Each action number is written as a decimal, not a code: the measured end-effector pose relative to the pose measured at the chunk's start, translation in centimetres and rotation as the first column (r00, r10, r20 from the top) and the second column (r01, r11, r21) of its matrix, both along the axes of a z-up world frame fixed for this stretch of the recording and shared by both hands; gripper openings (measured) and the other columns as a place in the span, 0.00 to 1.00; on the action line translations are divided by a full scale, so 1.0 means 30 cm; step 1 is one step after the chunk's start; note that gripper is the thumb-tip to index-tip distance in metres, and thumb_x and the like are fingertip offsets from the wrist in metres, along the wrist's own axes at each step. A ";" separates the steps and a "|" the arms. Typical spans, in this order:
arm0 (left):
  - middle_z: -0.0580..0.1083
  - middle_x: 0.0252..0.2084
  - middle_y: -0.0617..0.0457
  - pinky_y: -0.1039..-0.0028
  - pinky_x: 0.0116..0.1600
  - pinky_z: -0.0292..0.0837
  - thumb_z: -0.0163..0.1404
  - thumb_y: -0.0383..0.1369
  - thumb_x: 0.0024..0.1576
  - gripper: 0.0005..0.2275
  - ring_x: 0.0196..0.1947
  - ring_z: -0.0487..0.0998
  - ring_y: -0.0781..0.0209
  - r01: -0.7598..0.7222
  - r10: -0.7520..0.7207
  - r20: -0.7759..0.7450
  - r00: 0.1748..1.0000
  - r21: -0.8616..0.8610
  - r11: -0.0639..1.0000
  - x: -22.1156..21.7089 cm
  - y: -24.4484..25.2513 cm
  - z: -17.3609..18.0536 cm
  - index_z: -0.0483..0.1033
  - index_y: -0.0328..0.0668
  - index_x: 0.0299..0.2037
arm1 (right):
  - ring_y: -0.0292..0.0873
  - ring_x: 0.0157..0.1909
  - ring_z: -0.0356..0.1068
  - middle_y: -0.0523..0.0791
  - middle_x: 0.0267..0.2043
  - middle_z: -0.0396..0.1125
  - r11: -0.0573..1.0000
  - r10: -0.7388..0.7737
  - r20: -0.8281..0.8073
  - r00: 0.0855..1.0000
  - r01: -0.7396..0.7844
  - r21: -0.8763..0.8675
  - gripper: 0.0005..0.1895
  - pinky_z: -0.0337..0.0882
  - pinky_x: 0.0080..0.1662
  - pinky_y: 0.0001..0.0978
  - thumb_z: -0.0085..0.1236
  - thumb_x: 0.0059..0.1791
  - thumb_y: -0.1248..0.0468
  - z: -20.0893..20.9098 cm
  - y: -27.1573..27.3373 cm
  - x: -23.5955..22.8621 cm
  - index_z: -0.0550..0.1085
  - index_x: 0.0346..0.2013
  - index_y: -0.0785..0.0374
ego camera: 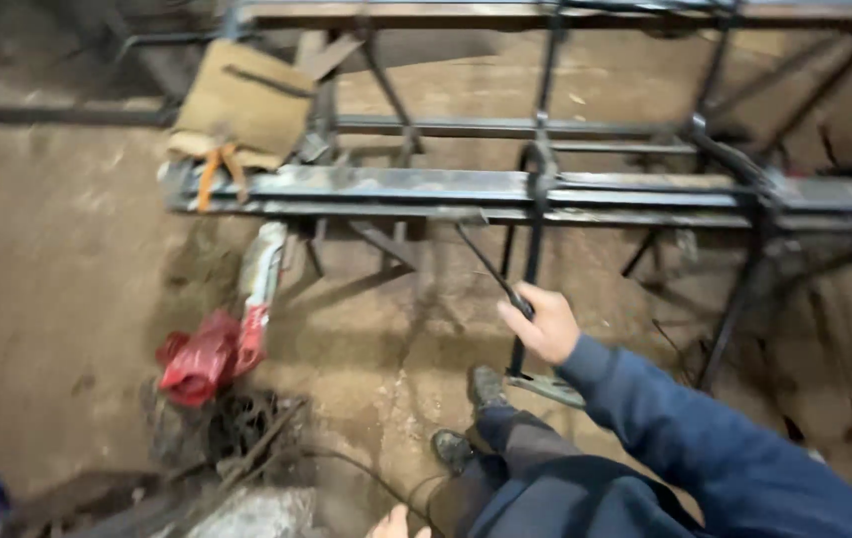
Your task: The person welds joints on a black metal tube frame using a welding electrode holder while holding a welding shield, then chips at the welds with a hammer. They fit the frame on the work table, grind the weld area with an angle grinder producing sparks, and resume welding and tapping the joints.
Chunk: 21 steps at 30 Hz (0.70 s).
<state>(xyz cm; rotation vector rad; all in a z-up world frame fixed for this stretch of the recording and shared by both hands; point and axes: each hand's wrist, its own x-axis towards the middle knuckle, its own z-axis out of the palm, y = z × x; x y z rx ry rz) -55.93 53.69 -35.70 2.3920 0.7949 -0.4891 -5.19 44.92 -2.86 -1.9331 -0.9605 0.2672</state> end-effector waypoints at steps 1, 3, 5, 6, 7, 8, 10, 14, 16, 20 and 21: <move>0.76 0.47 0.38 0.49 0.49 0.74 0.63 0.51 0.47 0.33 0.45 0.78 0.38 0.048 -0.048 -0.004 0.999 -0.004 0.999 0.170 0.069 0.132 0.70 0.42 0.59 | 0.47 0.24 0.65 0.50 0.22 0.63 0.994 -0.089 -0.024 0.996 0.087 -0.059 0.10 0.68 0.32 0.38 0.58 0.51 0.58 0.011 -0.103 -0.037 0.73 0.33 0.63; 0.76 0.47 0.38 0.49 0.49 0.74 0.63 0.51 0.48 0.32 0.45 0.78 0.38 0.129 -0.129 -0.016 0.991 -0.014 0.992 0.406 0.091 0.397 0.70 0.42 0.59 | 0.42 0.23 0.66 0.48 0.21 0.64 0.971 -0.210 -0.053 0.976 0.203 -0.125 0.10 0.68 0.32 0.35 0.60 0.49 0.58 0.016 -0.302 -0.094 0.75 0.33 0.62; 0.77 0.44 0.41 0.53 0.49 0.74 0.59 0.48 0.53 0.24 0.46 0.76 0.39 0.249 -0.264 0.199 0.944 0.097 0.964 0.622 0.114 0.587 0.72 0.39 0.52 | 0.37 0.25 0.67 0.45 0.23 0.67 0.942 -0.335 -0.008 0.942 0.334 -0.042 0.08 0.70 0.33 0.32 0.58 0.50 0.60 0.011 -0.489 -0.123 0.75 0.34 0.62; 0.77 0.44 0.41 0.53 0.49 0.74 0.59 0.48 0.53 0.24 0.46 0.76 0.39 0.297 -0.312 0.195 0.930 0.099 0.950 0.704 0.119 0.620 0.72 0.39 0.52 | 0.37 0.25 0.67 0.45 0.23 0.67 0.924 -0.382 -0.012 0.924 0.381 -0.041 0.08 0.70 0.33 0.32 0.58 0.50 0.60 0.023 -0.557 -0.118 0.75 0.34 0.62; 0.78 0.45 0.41 0.54 0.49 0.74 0.58 0.47 0.53 0.22 0.46 0.76 0.39 0.296 -0.326 0.361 0.874 0.136 0.945 0.791 0.115 0.653 0.74 0.38 0.50 | 0.37 0.25 0.67 0.45 0.23 0.67 0.896 -0.442 -0.029 0.896 0.441 -0.048 0.08 0.69 0.32 0.32 0.58 0.49 0.60 0.035 -0.629 -0.112 0.75 0.34 0.62; 0.78 0.45 0.40 0.55 0.49 0.74 0.58 0.45 0.53 0.20 0.45 0.77 0.39 0.282 -0.328 0.517 0.790 0.168 0.945 0.888 0.100 0.686 0.76 0.37 0.48 | 0.37 0.24 0.66 0.45 0.22 0.67 0.868 -0.496 -0.045 0.867 0.494 -0.052 0.08 0.68 0.31 0.32 0.59 0.49 0.60 0.047 -0.702 -0.097 0.75 0.35 0.63; 0.78 0.43 0.40 0.54 0.49 0.74 0.59 0.44 0.52 0.19 0.45 0.77 0.38 0.306 -0.351 0.501 0.791 0.173 0.936 1.076 0.074 0.755 0.77 0.38 0.46 | 0.39 0.24 0.65 0.46 0.22 0.65 0.795 -0.604 0.007 0.797 0.603 -0.063 0.09 0.67 0.31 0.33 0.59 0.50 0.60 0.029 -0.845 -0.068 0.75 0.34 0.63; 0.80 0.42 0.39 0.55 0.51 0.74 0.58 0.45 0.53 0.18 0.44 0.79 0.37 0.190 -0.252 0.470 0.846 0.177 0.966 1.415 0.024 0.794 0.79 0.40 0.45 | 0.45 0.23 0.60 0.50 0.23 0.62 0.658 -0.742 0.077 0.666 0.746 -0.104 0.13 0.65 0.32 0.36 0.59 0.55 0.59 -0.019 -1.083 0.073 0.71 0.31 0.65; 0.80 0.44 0.38 0.55 0.52 0.74 0.58 0.46 0.54 0.20 0.45 0.79 0.37 0.124 -0.185 0.458 0.869 0.162 0.979 1.537 0.033 0.714 0.78 0.38 0.49 | 0.47 0.23 0.61 0.52 0.23 0.62 0.652 -0.749 0.059 0.660 0.750 -0.107 0.11 0.66 0.32 0.37 0.58 0.54 0.59 0.019 -1.133 0.155 0.73 0.34 0.64; 0.78 0.46 0.34 0.54 0.51 0.73 0.59 0.46 0.53 0.27 0.47 0.79 0.36 -0.055 0.002 0.449 0.894 0.106 0.993 1.711 0.107 0.386 0.72 0.30 0.55 | 0.51 0.29 0.73 0.50 0.27 0.70 0.725 -0.686 0.088 0.723 0.689 -0.012 0.09 0.71 0.34 0.40 0.55 0.54 0.59 -0.036 -1.226 0.344 0.73 0.34 0.61; 0.78 0.46 0.34 0.54 0.51 0.73 0.59 0.46 0.53 0.27 0.47 0.79 0.36 -0.060 0.005 0.444 0.896 0.110 0.992 1.739 0.091 0.384 0.72 0.30 0.55 | 0.51 0.29 0.73 0.50 0.27 0.70 0.729 -0.682 0.082 0.727 0.685 -0.013 0.09 0.71 0.34 0.40 0.55 0.54 0.59 -0.037 -1.238 0.398 0.73 0.34 0.61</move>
